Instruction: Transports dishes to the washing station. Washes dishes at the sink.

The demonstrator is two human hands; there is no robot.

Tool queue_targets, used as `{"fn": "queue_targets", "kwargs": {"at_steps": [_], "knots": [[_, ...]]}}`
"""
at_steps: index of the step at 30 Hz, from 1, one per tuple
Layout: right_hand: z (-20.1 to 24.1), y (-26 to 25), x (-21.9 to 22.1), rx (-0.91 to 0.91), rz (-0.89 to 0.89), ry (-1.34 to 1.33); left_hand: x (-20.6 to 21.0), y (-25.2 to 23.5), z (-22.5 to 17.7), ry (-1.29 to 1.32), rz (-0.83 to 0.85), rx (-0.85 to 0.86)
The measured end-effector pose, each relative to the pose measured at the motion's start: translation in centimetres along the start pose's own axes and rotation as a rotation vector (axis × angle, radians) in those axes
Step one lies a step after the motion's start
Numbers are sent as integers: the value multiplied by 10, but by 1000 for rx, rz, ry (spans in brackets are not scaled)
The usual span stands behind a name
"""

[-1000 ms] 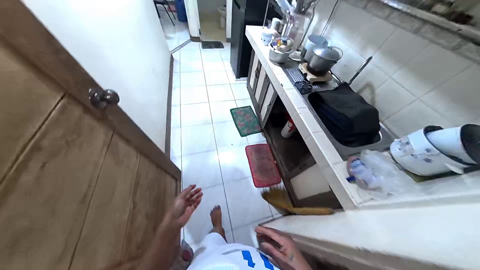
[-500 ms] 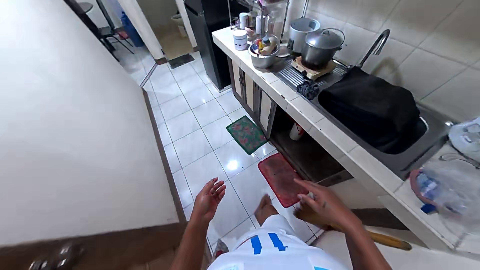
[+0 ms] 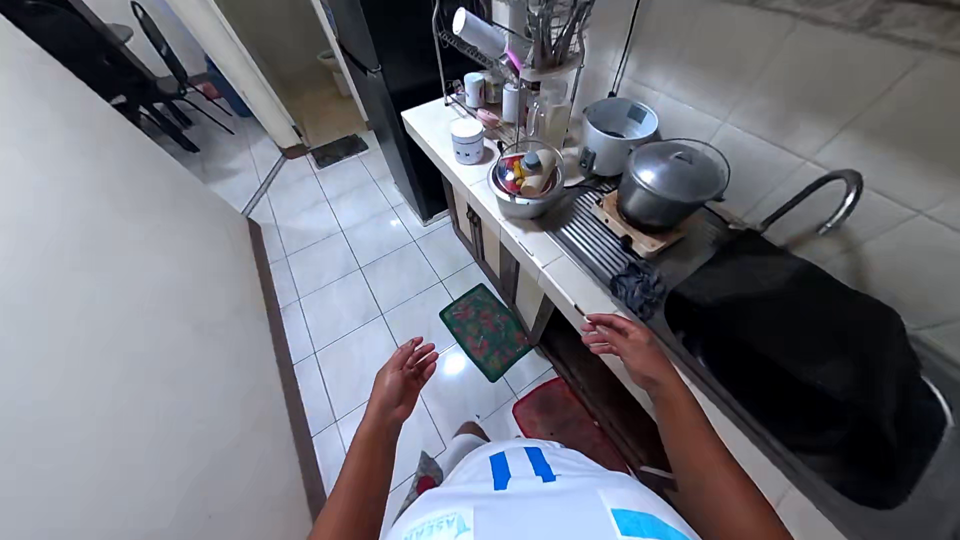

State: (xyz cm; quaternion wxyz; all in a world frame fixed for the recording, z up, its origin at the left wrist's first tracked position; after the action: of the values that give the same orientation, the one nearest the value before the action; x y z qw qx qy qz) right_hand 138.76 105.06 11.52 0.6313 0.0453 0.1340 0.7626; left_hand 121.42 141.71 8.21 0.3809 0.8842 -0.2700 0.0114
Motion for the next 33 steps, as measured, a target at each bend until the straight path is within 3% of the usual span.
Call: {"fn": "queue_targets", "kwargs": {"at_steps": [6, 13, 19, 23, 26, 33], "knots": [[23, -146, 40, 204, -80, -235, 102, -122, -57, -92, 47, -28], [22, -304, 60, 355, -444, -424, 307, -281, -123, -437, 248, 68], [27, -397, 80, 461, -607, -380, 442, -352, -140, -741, 429, 130], [15, -425, 92, 362, -723, -427, 486, -369, -126, -851, 526, 236], [14, -430, 94, 245, -868, -387, 504, -371, -118, -742, 568, 326], [26, -383, 93, 229, -1044, -515, 505, -329, -113, -726, 670, 302]]}}
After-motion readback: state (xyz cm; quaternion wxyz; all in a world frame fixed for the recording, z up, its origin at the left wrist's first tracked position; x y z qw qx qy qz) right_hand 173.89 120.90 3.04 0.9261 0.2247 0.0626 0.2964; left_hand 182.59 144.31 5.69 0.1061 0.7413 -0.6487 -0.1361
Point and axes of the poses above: each hand's wrist, its own y-axis away from the middle knuckle, its own x-axis out of the palm, z = x × y, the point moved 6 cm from there along -y, towards the middle knuckle, and after that the axes turned 14 degrees about -z, right-handed, at the moved point
